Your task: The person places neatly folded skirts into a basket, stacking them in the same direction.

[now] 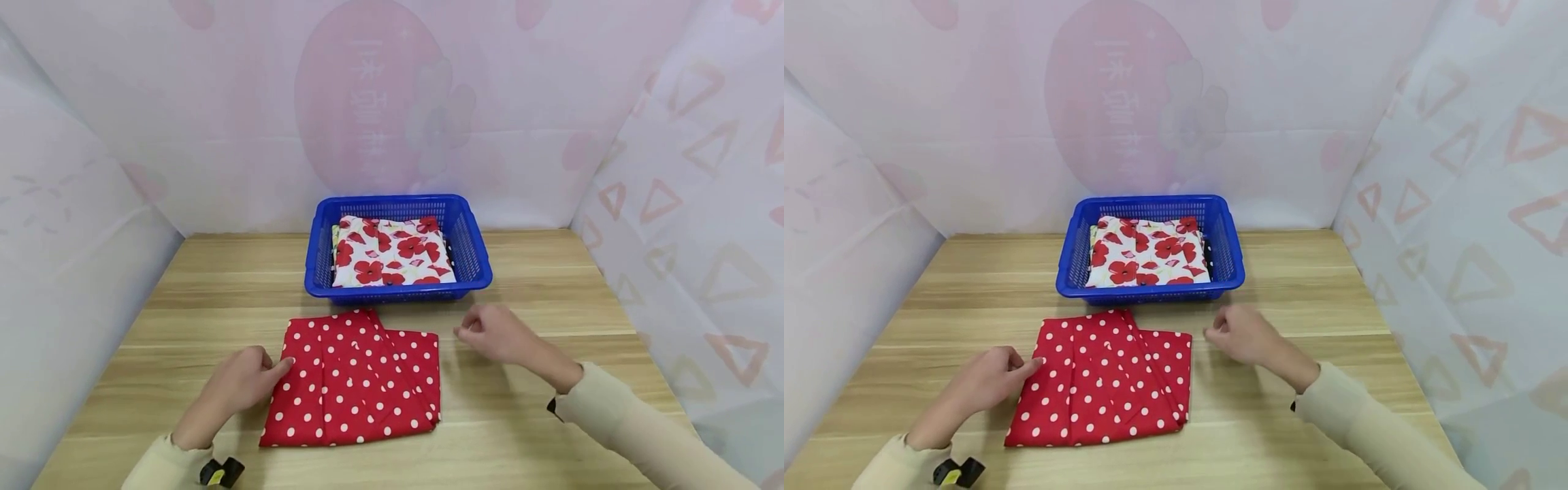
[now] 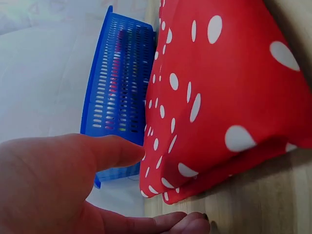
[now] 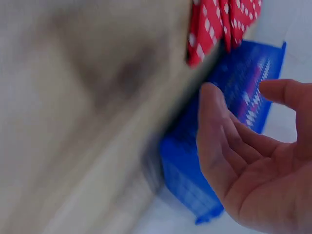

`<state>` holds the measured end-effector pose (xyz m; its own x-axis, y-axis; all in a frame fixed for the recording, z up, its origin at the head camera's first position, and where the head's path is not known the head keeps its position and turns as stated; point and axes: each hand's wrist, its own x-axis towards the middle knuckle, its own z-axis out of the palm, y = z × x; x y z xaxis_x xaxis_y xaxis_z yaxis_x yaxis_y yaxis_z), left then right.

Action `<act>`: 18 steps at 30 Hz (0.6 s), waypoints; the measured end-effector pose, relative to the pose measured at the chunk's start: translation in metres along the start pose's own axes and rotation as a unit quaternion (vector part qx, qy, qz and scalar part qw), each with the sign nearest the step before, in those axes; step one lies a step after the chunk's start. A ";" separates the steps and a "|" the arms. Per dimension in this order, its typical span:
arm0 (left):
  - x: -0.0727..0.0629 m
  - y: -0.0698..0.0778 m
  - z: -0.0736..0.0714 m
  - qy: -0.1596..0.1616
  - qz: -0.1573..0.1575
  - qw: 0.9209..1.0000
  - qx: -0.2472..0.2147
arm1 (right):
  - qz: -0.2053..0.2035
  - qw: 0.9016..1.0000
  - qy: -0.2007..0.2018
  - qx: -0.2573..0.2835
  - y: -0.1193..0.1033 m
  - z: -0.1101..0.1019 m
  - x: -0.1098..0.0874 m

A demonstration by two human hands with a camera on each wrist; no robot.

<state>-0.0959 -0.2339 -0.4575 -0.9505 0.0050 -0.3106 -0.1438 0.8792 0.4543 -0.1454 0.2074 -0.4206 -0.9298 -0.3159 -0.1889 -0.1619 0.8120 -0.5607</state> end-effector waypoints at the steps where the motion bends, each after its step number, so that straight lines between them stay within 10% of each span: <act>1: 0.002 0.001 0.000 -0.005 0.000 1.000 -0.002 | 0.016 0.999 -0.024 0.017 0.000 0.007 -0.001; 7: 0.010 0.006 0.003 -0.034 -0.022 0.999 -0.034 | 0.096 0.981 -0.103 0.130 -0.008 0.035 -0.004; 18: 0.016 0.005 0.010 -0.051 -0.036 0.992 -0.107 | 0.168 0.928 -0.121 0.310 -0.014 0.052 -0.002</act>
<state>-0.1095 -0.2242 -0.4686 -0.9048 0.0039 -0.4258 -0.2753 0.7575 0.5919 -0.1240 0.1710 -0.4541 -0.7790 -0.2580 -0.5715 0.4158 0.4696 -0.7788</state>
